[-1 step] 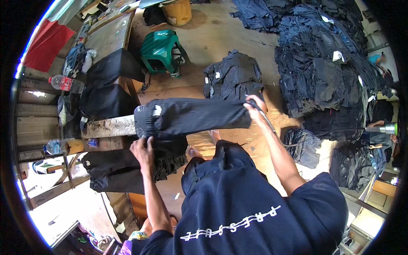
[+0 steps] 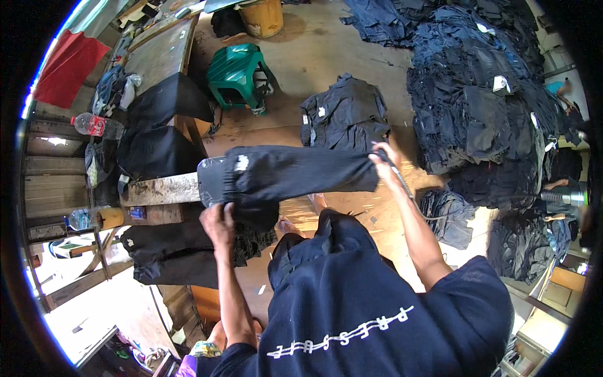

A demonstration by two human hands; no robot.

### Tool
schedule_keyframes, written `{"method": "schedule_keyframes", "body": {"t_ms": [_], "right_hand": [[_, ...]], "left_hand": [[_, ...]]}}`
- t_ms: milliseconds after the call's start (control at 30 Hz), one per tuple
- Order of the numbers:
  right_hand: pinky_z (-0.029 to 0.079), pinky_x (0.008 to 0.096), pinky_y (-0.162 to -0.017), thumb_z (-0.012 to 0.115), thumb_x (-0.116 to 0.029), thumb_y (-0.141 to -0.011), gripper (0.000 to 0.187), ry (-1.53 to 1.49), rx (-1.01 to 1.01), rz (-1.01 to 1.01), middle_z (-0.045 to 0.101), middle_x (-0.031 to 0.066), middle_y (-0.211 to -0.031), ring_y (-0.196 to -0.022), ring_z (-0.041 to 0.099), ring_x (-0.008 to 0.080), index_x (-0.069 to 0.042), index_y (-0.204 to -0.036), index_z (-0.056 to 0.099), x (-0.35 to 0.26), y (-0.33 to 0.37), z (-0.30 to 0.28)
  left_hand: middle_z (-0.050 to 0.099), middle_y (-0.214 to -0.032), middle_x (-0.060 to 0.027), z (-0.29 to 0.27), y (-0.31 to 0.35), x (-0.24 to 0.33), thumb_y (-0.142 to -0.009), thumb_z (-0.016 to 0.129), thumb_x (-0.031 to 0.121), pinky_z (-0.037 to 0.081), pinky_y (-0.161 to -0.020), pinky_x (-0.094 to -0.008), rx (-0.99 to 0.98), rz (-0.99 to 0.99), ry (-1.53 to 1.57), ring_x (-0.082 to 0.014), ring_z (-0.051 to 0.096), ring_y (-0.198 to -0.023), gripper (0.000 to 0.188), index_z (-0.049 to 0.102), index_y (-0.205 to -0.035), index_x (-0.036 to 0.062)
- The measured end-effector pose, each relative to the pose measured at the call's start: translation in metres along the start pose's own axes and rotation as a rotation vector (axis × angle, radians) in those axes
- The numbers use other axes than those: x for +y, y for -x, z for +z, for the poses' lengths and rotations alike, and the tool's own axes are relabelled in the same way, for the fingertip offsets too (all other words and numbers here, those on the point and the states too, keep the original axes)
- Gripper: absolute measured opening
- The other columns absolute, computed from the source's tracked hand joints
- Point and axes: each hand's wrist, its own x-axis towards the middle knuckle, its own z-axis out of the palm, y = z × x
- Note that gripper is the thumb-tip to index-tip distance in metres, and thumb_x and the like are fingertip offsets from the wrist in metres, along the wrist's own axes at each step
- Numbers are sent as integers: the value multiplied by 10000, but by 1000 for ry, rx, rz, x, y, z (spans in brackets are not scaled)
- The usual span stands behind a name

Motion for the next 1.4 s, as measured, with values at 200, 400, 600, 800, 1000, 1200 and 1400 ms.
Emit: {"method": "schedule_keyframes", "body": {"t_ms": [200, 400, 600, 800, 1000, 1200, 1400], "right_hand": [[566, 368, -945, 801, -117, -900, 190, 198, 446, -143, 781, 102, -1059, -1005, 733, 231, -52, -1059, 721, 47, -170, -109], [579, 391, -929, 864, -252, -922, 294, 143, 233, -476, 786, 144, -1111, -1021, 752, 279, -67, -1127, 762, -58, -236, -30], [525, 516, -1179, 855, -215, -912, 296, -152, -682, -873, 726, 202, -1322, -1321, 676, 390, -115, -1158, 724, -136, -51, 115], [467, 552, -1225, 896, -110, -838, 349, -198, -739, -864, 705, 214, -1378, -1360, 653, 388, -99, -1150, 741, -121, 10, 207], [482, 536, -1198, 848, -195, -952, 212, -249, -725, -567, 818, 169, -1119, -1202, 760, 357, -31, -1072, 790, -134, 12, 212], [602, 382, -979, 669, -127, -1051, 283, -407, -735, -423, 803, 179, -1131, -1060, 785, 250, 25, -1288, 694, -183, 11, 251], [641, 342, -833, 794, -20, -830, 238, -364, -788, -724, 819, 175, -1015, -887, 817, 270, 31, -1063, 781, -206, 12, 327]], "left_hand": [[669, -965, -177, 173, -37, 190, -1055, 703, 296, 534, -704, -518, 80, 38, 108, -436, 679, -827, 254, 611, -986, 69], [616, -915, -217, 170, -74, 188, -1093, 655, 224, 503, -739, -539, 252, -128, 40, -461, 613, -814, 234, 586, -1004, 20], [722, -1097, -220, 48, -103, 2, -1084, 656, 206, 545, -919, -483, 312, -12, 60, -450, 694, -1032, 238, 732, -1173, -1], [683, -1136, -145, 37, -178, -45, -1002, 743, 419, 534, -871, -473, 326, -95, -263, -385, 662, -1052, 390, 733, -1173, 68], [659, -1239, -156, 30, -64, 32, -867, 890, 234, 490, -1052, -457, 360, -482, 97, -354, 597, -1174, 517, 673, -1281, 14], [652, -1148, -162, 45, -48, 27, -795, 926, 203, 494, -1037, -451, 206, -438, -9, -360, 597, -1116, 474, 654, -1145, 35], [760, -1036, -157, 43, -47, 10, -809, 943, 95, 602, -720, -363, 261, -553, 378, -241, 757, -862, 625, 546, -1287, 31]]}}
